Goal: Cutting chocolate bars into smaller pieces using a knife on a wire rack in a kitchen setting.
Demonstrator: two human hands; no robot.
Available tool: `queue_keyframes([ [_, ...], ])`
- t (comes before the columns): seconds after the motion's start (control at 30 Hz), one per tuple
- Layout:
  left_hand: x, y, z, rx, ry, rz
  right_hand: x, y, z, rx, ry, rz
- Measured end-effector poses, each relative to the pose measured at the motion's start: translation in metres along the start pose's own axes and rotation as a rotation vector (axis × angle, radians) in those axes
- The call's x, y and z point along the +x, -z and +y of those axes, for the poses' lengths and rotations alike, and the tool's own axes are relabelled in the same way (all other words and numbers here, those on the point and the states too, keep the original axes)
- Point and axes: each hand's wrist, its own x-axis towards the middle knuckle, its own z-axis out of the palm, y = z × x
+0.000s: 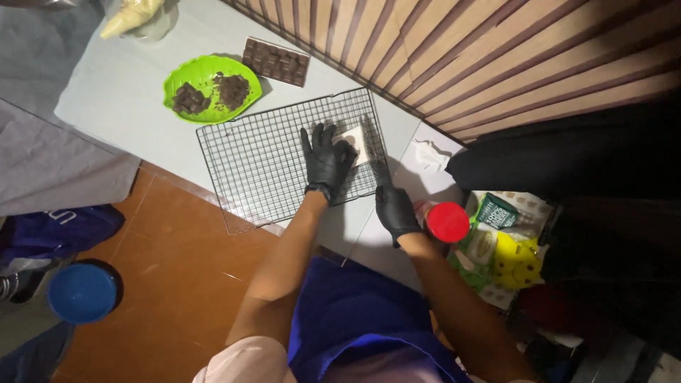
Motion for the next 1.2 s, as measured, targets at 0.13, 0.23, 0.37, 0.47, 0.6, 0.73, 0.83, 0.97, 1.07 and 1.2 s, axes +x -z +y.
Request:
queue_keyframes([
  [0.13,-0.01,0.011,-0.002,-0.083,0.038,0.027,-0.004,0.012,-0.013,-0.035,0.045,0.022],
  [0.23,-0.015,0.018,-0.005,-0.163,0.074,-0.047,-0.006,0.018,-0.013,-0.053,0.104,0.018],
  [0.37,-0.013,0.017,0.001,-0.156,0.087,-0.036,-0.01,0.02,-0.019,-0.066,0.122,-0.005],
  [0.47,-0.016,0.008,-0.002,-0.12,0.073,-0.053,-0.016,0.037,-0.04,-0.133,0.279,0.001],
  [0.6,-0.016,0.011,-0.002,-0.109,0.069,-0.075,-0.006,0.012,-0.018,-0.134,0.166,-0.068],
  [0.73,-0.016,0.014,0.0,-0.08,0.06,-0.091,-0.018,0.033,-0.04,-0.067,0.143,-0.097],
  [0.83,-0.018,0.007,-0.004,-0.064,0.058,-0.108,-0.017,0.028,-0.039,-0.117,0.153,-0.108],
  [0.97,-0.018,0.011,-0.001,-0.092,0.075,-0.101,-0.013,0.007,-0.025,-0.243,0.171,-0.123],
  [1.07,-0.019,0.007,-0.002,-0.091,0.075,-0.096,-0.014,0.009,-0.028,-0.302,0.157,-0.127],
  [1.2,-0.023,-0.003,-0.01,-0.096,0.086,-0.097,-0.012,-0.012,-0.02,-0.315,0.154,-0.122],
])
